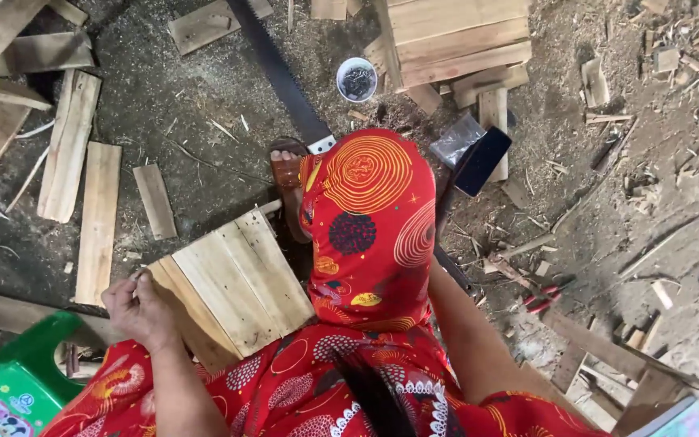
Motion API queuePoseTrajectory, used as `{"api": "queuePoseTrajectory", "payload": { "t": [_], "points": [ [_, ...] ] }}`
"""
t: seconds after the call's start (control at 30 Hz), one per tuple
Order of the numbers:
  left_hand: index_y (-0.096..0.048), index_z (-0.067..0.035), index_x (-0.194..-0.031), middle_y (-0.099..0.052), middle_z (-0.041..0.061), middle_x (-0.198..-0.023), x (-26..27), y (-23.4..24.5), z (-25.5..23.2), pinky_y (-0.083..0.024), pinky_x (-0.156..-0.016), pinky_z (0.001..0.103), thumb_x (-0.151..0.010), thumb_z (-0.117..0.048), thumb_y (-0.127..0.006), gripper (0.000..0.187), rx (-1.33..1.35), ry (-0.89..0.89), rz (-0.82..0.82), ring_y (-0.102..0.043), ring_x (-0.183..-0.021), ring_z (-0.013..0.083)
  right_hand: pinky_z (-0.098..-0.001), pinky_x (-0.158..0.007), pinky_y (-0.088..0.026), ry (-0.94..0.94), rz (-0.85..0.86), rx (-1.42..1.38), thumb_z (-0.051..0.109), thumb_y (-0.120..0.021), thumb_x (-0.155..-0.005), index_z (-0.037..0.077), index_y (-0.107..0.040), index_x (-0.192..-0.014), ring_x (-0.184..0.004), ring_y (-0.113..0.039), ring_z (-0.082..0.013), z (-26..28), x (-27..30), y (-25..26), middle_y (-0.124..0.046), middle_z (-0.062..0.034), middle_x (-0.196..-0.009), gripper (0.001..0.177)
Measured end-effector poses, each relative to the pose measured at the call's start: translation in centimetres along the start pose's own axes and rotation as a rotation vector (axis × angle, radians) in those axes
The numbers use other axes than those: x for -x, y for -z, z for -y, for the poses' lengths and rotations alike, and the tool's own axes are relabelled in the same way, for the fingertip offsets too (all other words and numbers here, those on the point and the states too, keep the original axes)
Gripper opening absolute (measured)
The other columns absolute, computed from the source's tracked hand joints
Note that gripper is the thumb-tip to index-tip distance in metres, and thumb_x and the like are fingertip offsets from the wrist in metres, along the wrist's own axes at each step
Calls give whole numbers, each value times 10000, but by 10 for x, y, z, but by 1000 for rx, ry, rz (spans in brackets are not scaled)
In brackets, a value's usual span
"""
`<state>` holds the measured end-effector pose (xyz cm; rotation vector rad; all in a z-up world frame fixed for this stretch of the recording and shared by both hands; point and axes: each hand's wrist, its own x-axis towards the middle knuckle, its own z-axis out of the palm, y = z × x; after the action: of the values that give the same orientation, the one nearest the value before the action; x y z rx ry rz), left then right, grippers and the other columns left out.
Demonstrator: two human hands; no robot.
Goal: Assembling a small wooden box by nailing wooden slats together using a hammer.
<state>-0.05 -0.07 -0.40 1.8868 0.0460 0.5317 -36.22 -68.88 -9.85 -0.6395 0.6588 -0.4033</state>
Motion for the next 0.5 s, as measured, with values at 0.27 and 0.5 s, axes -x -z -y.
{"api": "queuePoseTrajectory", "payload": {
  "t": [0.27,0.5],
  "points": [
    [-747,68,-1010,-492,153,-1003,-2,1,-4,-552,-899,334,-978,134,-790,86,-95,-29,65,-616,-956,242,-326,-919,-604,47,-174,655,222,-664,-980,316,-567,-1448,-1094,-688,-141,-108,-4,-60,-676,36,-1280,488],
    [-751,18,-942,-554,135,-992,2,-11,-11,-501,-894,353,-945,15,-837,86,-153,57,4,-554,-949,247,-360,-488,-506,164,-251,1203,200,-726,-867,205,-645,-625,-505,-615,-194,38,41,-257,-607,-48,-557,256]
  ]
}}
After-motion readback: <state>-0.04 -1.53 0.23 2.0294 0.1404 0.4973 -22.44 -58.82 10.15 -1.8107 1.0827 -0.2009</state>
